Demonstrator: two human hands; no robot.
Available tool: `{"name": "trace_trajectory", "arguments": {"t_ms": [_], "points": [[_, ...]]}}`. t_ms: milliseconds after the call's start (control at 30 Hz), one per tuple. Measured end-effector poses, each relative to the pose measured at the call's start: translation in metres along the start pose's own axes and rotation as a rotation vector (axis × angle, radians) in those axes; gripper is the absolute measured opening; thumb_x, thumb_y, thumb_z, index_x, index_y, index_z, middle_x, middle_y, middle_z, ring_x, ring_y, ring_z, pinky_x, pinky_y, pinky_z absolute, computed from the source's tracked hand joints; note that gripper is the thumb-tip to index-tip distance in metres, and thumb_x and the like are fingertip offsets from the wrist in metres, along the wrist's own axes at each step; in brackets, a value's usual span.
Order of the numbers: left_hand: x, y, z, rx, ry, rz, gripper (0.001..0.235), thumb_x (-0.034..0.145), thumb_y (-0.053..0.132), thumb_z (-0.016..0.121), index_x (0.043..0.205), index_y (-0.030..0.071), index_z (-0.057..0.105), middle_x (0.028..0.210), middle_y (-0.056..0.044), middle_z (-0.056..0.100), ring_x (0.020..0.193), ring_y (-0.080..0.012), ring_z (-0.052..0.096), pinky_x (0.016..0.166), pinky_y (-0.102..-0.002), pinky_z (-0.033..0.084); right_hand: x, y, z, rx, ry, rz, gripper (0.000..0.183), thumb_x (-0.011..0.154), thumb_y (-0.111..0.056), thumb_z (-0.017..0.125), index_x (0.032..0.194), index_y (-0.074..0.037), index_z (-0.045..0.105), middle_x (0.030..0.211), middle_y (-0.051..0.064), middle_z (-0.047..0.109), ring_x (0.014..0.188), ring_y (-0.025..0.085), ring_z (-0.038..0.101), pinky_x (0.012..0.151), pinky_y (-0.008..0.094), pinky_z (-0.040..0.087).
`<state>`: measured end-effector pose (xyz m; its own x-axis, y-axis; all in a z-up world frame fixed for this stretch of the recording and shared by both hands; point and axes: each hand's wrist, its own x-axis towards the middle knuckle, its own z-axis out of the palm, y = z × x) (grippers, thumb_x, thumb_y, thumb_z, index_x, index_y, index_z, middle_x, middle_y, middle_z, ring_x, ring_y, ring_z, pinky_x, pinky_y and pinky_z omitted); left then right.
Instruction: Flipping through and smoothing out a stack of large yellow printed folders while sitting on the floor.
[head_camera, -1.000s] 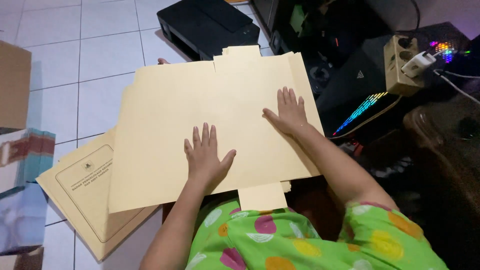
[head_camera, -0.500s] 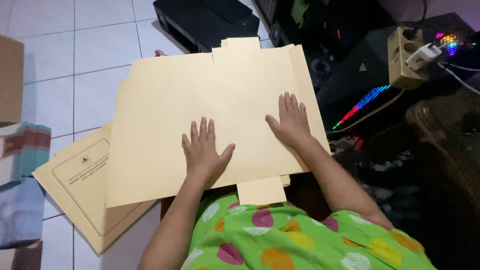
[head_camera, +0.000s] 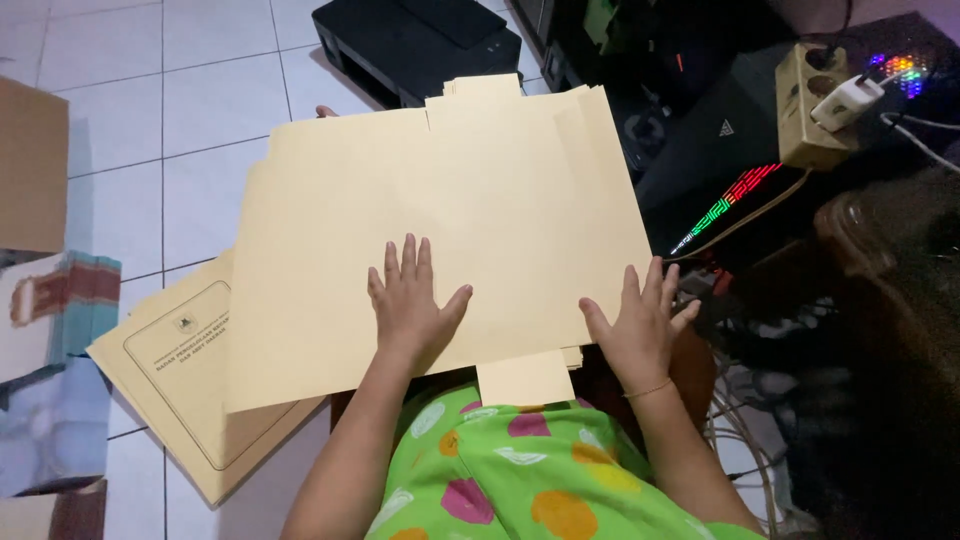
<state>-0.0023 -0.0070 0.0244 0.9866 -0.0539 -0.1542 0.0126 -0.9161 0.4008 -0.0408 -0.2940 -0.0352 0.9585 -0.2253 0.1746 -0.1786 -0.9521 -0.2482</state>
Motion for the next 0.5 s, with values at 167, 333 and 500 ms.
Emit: {"name": "trace_trajectory", "arguments": {"t_ms": [167, 333, 500], "points": [[0.000, -0.001, 0.002, -0.003, 0.008, 0.003, 0.090, 0.094, 0.064, 0.045, 0.161, 0.007, 0.028, 0.170, -0.016, 0.019, 0.158, -0.0365, 0.008, 0.124, -0.061, 0.005, 0.005, 0.006, 0.014, 0.027, 0.047, -0.018, 0.086, 0.090, -0.057, 0.066, 0.153, -0.004, 0.044, 0.148, 0.024, 0.049, 0.145, 0.042, 0.036, 0.109, 0.079, 0.013], [-0.003, 0.001, -0.002, -0.017, 0.011, 0.011, 0.089, 0.095, 0.063, 0.045, 0.161, 0.006, 0.028, 0.170, -0.017, 0.020, 0.158, -0.0374, 0.009, 0.124, -0.062, 0.006, 0.011, 0.010, 0.022, 0.022, 0.077, -0.042, 0.083, 0.087, -0.055, 0.072, 0.152, -0.010, 0.048, 0.138, 0.017, 0.056, 0.140, 0.038, 0.040, 0.107, 0.079, 0.013], [-0.003, 0.000, -0.002, -0.015, 0.020, 0.016, 0.089, 0.095, 0.063, 0.045, 0.160, 0.006, 0.029, 0.170, -0.017, 0.020, 0.158, -0.0378, 0.009, 0.124, -0.062, 0.006, 0.018, 0.014, 0.032, 0.257, 0.301, -0.206, 0.061, 0.086, -0.013, 0.073, 0.145, -0.006, 0.058, 0.092, 0.012, 0.068, 0.085, 0.034, 0.067, 0.078, 0.048, 0.052]]}}
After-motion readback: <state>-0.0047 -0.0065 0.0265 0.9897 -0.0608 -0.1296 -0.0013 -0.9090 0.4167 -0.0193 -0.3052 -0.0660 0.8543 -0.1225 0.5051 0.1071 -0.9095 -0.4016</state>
